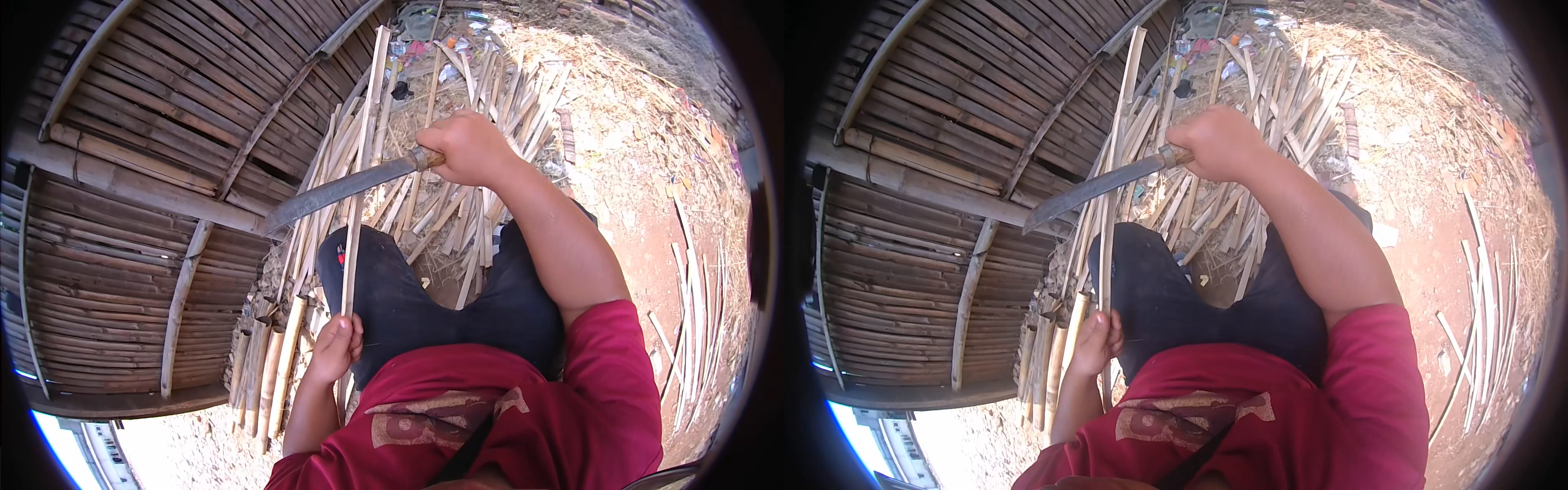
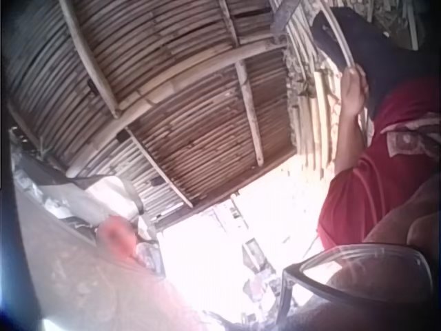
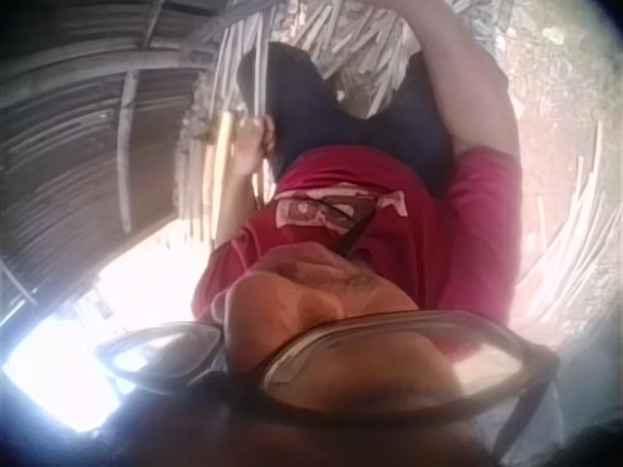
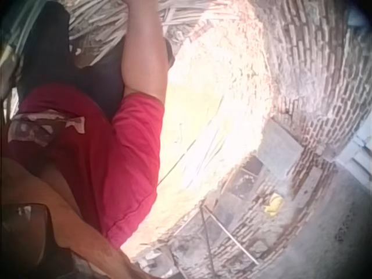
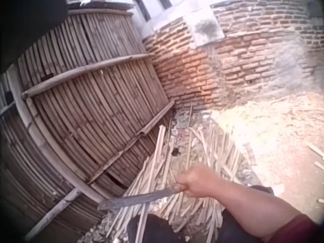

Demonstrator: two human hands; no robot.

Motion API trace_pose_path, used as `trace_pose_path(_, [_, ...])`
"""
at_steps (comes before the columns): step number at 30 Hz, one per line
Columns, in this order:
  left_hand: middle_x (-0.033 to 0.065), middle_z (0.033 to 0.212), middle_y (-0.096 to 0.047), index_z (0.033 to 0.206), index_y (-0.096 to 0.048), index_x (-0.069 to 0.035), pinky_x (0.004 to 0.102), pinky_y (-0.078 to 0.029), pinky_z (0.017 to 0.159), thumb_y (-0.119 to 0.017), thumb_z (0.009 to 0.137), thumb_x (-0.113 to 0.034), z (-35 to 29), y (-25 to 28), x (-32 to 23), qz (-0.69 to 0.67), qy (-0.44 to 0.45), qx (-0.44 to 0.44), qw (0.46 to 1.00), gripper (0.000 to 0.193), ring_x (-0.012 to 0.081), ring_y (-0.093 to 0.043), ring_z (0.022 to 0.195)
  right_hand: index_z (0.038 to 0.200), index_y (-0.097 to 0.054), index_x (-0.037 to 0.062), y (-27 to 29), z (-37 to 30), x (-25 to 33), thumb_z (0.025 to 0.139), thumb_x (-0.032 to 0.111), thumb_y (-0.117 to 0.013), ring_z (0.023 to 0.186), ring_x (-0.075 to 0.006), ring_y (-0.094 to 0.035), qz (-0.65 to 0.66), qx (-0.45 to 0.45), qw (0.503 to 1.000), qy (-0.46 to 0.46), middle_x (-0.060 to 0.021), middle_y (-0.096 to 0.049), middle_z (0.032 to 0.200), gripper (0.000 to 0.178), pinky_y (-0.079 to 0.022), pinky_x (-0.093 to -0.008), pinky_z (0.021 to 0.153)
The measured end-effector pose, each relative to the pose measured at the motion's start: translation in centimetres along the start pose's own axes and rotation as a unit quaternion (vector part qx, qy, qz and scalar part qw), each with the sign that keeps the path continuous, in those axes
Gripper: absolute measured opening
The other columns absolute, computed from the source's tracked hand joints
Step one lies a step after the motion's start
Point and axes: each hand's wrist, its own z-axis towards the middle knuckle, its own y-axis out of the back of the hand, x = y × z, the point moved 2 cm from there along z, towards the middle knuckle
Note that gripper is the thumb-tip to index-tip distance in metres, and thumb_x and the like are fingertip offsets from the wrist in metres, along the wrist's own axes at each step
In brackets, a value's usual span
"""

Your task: The person shaves thin strips of bamboo using a machete while sitting on the ground, periodically bending and testing the flexibility of the material.

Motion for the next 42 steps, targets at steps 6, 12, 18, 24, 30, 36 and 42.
trace_pose_path(6, [-0.0025,0.063,-0.034,0.098,-0.049,-0.008,0.0248,-0.026,0.047,-0.038,0.107,-0.049,-0.2,0.6,-0.4,0.000,-0.002,-0.010,1.000,0.044,0.0081,-0.029,0.050,0.078,-0.058,0.0108,0.0,0.4,0.9,0.067,0.017,-0.072,0.075,-0.0332,-0.064,0.009,-0.023,1.000,0.017,-0.0067,-0.062,0.072,0.019,-0.049,-0.0454,0.072])
trace_pose_path(12, [-0.0026,0.062,-0.033,0.098,-0.049,-0.008,0.0250,-0.025,0.047,-0.038,0.107,-0.049,-0.1,0.1,-0.3,0.010,-0.005,-0.020,1.000,0.043,0.0081,-0.028,0.050,0.078,-0.058,0.0109,0.1,0.0,-0.6,0.066,0.016,-0.072,0.074,-0.0301,-0.064,0.013,-0.035,0.999,0.009,-0.0052,-0.062,0.072,0.019,-0.048,-0.0424,0.072])
trace_pose_path(18, [-0.0027,0.062,-0.033,0.098,-0.050,-0.008,0.0248,-0.024,0.047,-0.039,0.107,-0.048,-0.1,-0.1,0.0,-0.009,-0.006,-0.010,1.000,0.042,0.0079,-0.028,0.050,0.077,-0.056,0.0115,0.4,-0.2,0.7,0.066,0.017,-0.072,0.074,-0.0305,-0.063,0.001,-0.017,0.999,0.047,-0.0059,-0.061,0.071,0.020,-0.047,-0.0423,0.073])
trace_pose_path(24, [-0.0030,0.062,-0.032,0.100,-0.050,-0.007,0.0248,-0.024,0.047,-0.040,0.107,-0.048,-0.5,-0.2,-0.2,-0.002,-0.011,-0.019,1.000,0.042,0.0079,-0.028,0.051,0.089,-0.070,0.0092,2.7,-0.6,-3.3,0.079,0.025,-0.073,0.086,-0.0337,-0.068,0.025,-0.003,0.981,-0.191,-0.0119,-0.070,0.083,0.019,-0.053,-0.0460,0.075])
trace_pose_path(30, [-0.0028,0.062,-0.032,0.101,-0.051,-0.006,0.0245,-0.025,0.048,-0.039,0.108,-0.047,0.8,0.4,-0.5,0.025,-0.020,-0.011,0.999,0.043,0.0079,-0.028,0.051,0.111,-0.067,0.0022,0.9,-0.5,-6.6,0.083,0.035,-0.081,0.076,-0.0195,-0.062,0.270,-0.063,0.918,-0.282,-0.0077,-0.066,0.084,0.045,-0.051,-0.0350,0.070])
trace_pose_path(36, [-0.0021,0.064,-0.035,0.102,-0.053,-0.005,0.0240,-0.028,0.048,-0.038,0.108,-0.047,5.0,1.4,-4.3,0.064,-0.015,-0.007,0.998,0.046,0.0079,-0.031,0.052,0.105,-0.061,0.0050,0.2,2.7,-2.2,0.088,0.029,-0.079,0.064,-0.0070,-0.055,0.592,-0.039,0.750,-0.292,0.0022,-0.056,0.075,0.035,-0.044,-0.0245,0.059])
trace_pose_path(42, [-0.0007,0.069,-0.043,0.108,-0.056,-0.005,0.0228,-0.034,0.050,-0.038,0.108,-0.047,8.4,1.9,-8.9,0.171,0.039,0.038,0.984,0.046,0.0079,-0.038,0.055,0.100,-0.061,0.0084,-1.6,3.4,-3.2,0.087,0.027,-0.081,0.060,-0.0064,-0.053,0.669,-0.041,0.687,-0.281,0.0031,-0.056,0.074,0.030,-0.041,-0.0226,0.057])
